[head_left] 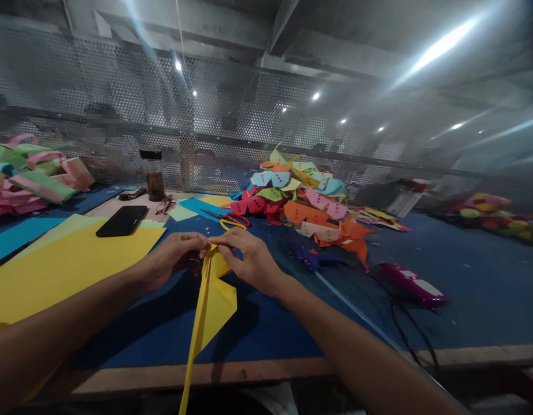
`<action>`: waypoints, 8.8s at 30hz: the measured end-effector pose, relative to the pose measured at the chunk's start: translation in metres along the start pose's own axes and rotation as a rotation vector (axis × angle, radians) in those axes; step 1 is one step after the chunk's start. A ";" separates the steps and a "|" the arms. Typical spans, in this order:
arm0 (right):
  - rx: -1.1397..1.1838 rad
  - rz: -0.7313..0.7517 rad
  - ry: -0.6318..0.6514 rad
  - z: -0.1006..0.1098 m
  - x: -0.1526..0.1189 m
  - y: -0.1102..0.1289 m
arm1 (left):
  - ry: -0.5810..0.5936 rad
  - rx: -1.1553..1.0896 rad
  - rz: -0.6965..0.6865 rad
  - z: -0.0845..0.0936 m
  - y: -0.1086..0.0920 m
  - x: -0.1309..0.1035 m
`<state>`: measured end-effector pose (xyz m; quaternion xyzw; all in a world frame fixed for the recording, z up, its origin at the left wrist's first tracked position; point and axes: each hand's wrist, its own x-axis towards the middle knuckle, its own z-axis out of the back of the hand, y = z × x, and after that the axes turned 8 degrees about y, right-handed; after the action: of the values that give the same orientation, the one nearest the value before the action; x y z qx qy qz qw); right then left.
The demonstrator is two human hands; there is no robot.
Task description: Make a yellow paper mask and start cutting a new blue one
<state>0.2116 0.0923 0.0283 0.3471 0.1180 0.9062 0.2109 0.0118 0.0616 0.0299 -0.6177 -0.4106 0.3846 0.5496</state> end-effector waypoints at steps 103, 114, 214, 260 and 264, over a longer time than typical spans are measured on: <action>0.495 -0.463 0.056 0.006 0.008 0.006 | 0.087 0.148 0.070 -0.007 -0.004 -0.006; 0.475 -0.447 0.074 0.005 0.009 0.006 | 0.087 0.152 0.075 -0.008 -0.005 -0.006; 0.387 -0.511 -0.129 0.006 0.007 -0.004 | 0.131 0.123 0.037 -0.011 0.008 -0.004; 0.005 -0.180 -0.259 0.000 -0.001 0.003 | -0.278 -0.034 -0.145 0.017 -0.006 0.010; -0.290 -0.003 -0.162 -0.001 -0.005 0.009 | -0.280 -0.046 -0.166 0.016 -0.008 0.008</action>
<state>0.2122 0.0821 0.0278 0.3847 -0.0308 0.8824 0.2691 -0.0005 0.0755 0.0364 -0.5344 -0.5415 0.4109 0.5024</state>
